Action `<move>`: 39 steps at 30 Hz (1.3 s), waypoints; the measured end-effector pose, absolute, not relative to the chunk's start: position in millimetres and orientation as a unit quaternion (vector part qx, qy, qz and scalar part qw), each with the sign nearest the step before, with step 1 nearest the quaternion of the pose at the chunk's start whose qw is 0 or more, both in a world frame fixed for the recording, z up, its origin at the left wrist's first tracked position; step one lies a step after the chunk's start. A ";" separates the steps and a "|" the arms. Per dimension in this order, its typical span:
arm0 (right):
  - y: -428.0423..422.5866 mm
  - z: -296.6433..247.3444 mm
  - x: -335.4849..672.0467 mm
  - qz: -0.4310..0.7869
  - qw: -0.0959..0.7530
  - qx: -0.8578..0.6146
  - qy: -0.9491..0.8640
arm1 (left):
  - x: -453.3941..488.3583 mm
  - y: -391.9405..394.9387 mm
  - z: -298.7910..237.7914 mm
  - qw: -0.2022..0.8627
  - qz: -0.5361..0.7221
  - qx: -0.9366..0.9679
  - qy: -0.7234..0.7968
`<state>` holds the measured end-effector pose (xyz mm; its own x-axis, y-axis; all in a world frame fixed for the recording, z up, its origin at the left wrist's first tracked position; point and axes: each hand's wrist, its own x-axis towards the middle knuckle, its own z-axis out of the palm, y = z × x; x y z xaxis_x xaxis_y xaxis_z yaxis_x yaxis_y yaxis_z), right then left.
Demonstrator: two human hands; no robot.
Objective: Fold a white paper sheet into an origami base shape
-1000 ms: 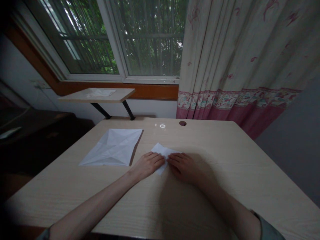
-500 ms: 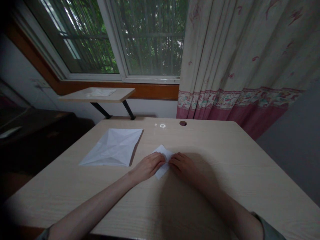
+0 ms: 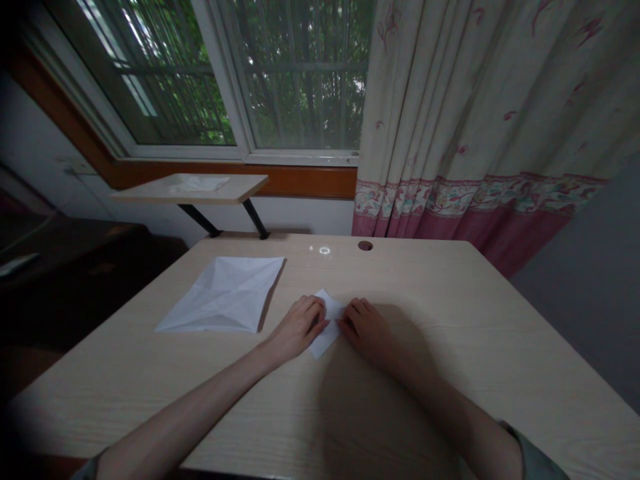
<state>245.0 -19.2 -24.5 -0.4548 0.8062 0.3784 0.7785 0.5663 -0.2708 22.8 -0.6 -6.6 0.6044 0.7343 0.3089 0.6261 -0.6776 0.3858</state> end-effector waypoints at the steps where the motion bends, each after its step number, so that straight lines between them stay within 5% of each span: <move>1: -18.9 -25.7 245.0 0.026 0.241 -0.467 -0.850 | 22.7 -0.6 -6.9 0.121 0.223 0.887 0.386; 11: -18.1 -29.2 245.7 -0.004 0.241 -0.468 -0.850 | 23.0 -1.8 -5.9 0.067 0.189 0.896 0.396; 39: -4.3 -36.1 266.0 0.145 0.322 -0.421 -0.835 | 12.0 2.6 -6.4 0.092 0.232 0.892 0.378</move>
<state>266.0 -4.3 -36.1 -0.4371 0.7977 0.4156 0.6102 0.6024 -0.5145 12.0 2.6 -6.4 0.6067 0.7169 0.3435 0.6317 -0.6971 0.3392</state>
